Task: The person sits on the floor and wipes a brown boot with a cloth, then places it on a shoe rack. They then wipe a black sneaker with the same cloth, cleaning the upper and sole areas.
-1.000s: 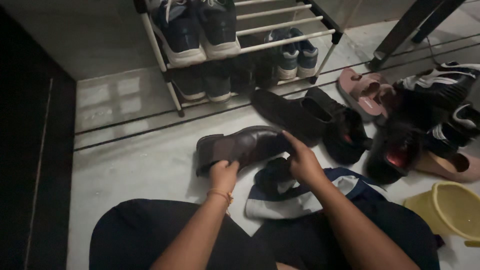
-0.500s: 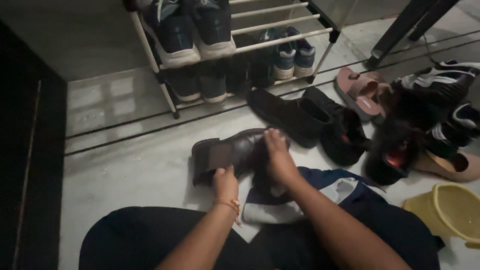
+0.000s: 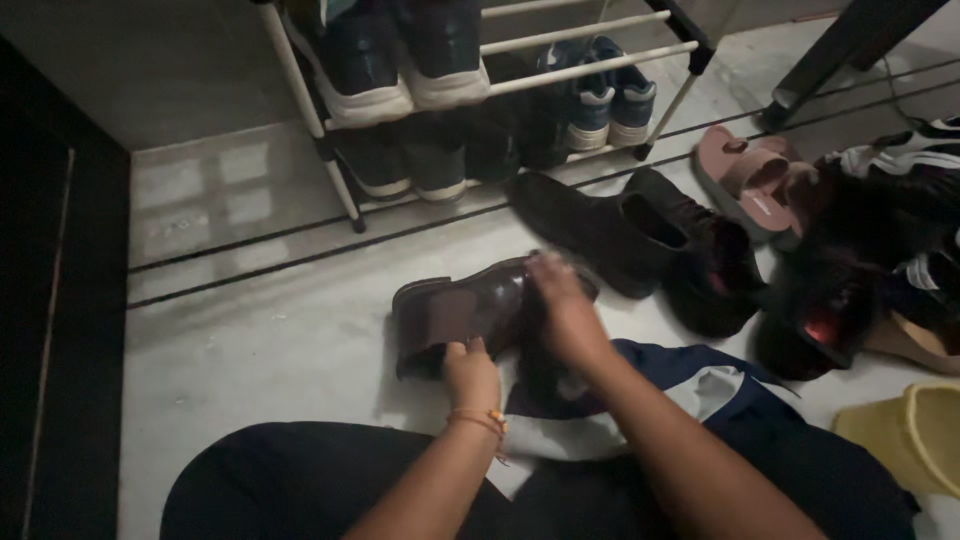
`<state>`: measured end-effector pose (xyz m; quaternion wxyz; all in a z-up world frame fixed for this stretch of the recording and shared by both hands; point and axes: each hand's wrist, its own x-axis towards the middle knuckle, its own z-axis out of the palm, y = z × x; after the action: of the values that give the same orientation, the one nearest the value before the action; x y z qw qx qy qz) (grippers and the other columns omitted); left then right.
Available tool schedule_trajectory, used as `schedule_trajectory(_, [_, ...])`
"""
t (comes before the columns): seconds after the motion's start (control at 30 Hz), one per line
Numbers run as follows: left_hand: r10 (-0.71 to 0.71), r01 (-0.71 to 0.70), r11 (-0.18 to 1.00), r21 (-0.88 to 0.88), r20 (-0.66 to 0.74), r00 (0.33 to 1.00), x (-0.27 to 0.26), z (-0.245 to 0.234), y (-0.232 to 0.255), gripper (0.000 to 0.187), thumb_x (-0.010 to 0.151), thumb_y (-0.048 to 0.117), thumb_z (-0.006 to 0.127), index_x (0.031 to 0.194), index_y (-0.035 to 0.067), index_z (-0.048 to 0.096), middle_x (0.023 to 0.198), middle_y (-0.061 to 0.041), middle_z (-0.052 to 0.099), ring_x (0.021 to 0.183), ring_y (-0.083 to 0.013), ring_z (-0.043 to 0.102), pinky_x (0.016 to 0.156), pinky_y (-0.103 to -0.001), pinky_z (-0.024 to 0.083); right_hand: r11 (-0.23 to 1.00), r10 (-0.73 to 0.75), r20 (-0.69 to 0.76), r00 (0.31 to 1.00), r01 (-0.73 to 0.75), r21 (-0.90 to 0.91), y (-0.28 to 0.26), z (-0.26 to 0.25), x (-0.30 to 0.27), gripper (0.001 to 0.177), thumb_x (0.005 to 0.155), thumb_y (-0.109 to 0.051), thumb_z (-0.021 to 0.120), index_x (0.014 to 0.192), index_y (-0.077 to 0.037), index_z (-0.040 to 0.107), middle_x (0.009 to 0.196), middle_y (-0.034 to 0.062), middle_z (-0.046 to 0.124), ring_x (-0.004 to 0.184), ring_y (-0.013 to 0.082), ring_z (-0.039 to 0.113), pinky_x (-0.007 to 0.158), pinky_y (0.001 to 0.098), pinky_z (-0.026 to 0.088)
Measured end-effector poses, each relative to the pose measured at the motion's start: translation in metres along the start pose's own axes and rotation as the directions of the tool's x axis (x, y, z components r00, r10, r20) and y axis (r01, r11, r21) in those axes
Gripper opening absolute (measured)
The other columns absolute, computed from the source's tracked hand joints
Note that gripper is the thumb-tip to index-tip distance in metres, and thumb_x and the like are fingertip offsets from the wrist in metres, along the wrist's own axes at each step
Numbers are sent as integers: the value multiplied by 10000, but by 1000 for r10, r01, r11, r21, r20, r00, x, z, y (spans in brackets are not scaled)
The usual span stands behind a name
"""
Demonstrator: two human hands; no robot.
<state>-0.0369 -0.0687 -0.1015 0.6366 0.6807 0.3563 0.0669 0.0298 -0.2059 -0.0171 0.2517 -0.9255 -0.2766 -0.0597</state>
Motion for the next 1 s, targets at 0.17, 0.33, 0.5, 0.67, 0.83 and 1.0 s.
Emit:
schedule_trajectory(0.17, [44, -46, 992, -120, -17, 999, -7, 1, 4, 278, 975, 173, 557, 992, -84, 662, 918, -205, 735, 826, -293, 708, 782, -419, 518, 953, -256, 180, 950, 217, 210, -37, 10, -4, 685, 780, 55, 634, 1448, -53, 527, 1542, 227, 454, 1476, 368, 361, 1221, 466, 251])
schedule_trajectory(0.33, [26, -23, 994, -102, 27, 999, -5, -3, 7, 291, 974, 210, 574, 1002, -64, 667, 837, -196, 691, 728, -264, 608, 736, -399, 494, 999, 13, -51, 999, -11, 43, -1, -11, 13, 681, 755, 62, 637, 1421, -44, 545, 1513, 183, 516, 1439, 353, 437, 1223, 430, 344])
schedule_trajectory(0.5, [-95, 109, 972, -207, 80, 992, 1, 0, 7, 366, 989, 241, 591, 909, -112, 643, 812, -179, 641, 717, -249, 566, 686, -417, 469, 980, -134, 98, 986, 117, 163, -21, 11, 4, 808, 643, 133, 621, 1426, -43, 531, 1531, 220, 457, 1474, 379, 352, 1183, 448, 319])
schedule_trajectory(0.67, [-64, 74, 902, -425, 39, 997, 13, 8, -10, 406, 989, 322, 581, 892, -61, 672, 830, -95, 649, 760, -182, 565, 707, -346, 471, 948, -249, 83, 965, 225, 223, -26, 20, 4, 810, 693, 135, 629, 1470, -68, 522, 1567, 193, 483, 1513, 347, 369, 1255, 469, 264])
schedule_trajectory(0.83, [-74, 101, 892, -440, 77, 994, 27, 9, -22, 430, 992, 366, 568, 888, -36, 683, 808, -47, 604, 751, -178, 527, 710, -341, 447, 1000, -21, -13, 1000, 21, -4, 8, 0, 18, 887, 637, 159, 627, 1486, -11, 432, 1563, 231, 400, 1506, 384, 281, 1242, 487, 184])
schedule_trajectory(1.0, [-249, 316, 752, -578, 195, 949, 44, 3, -14, 534, 1096, 496, 589, 785, 87, 444, 708, -18, 331, 613, -195, 317, 537, -389, 257, 927, -151, 102, 983, 105, 361, -42, 24, -33, 947, 675, 239, 529, 1568, -47, 393, 1665, 198, 314, 1567, 329, 258, 1286, 451, 165])
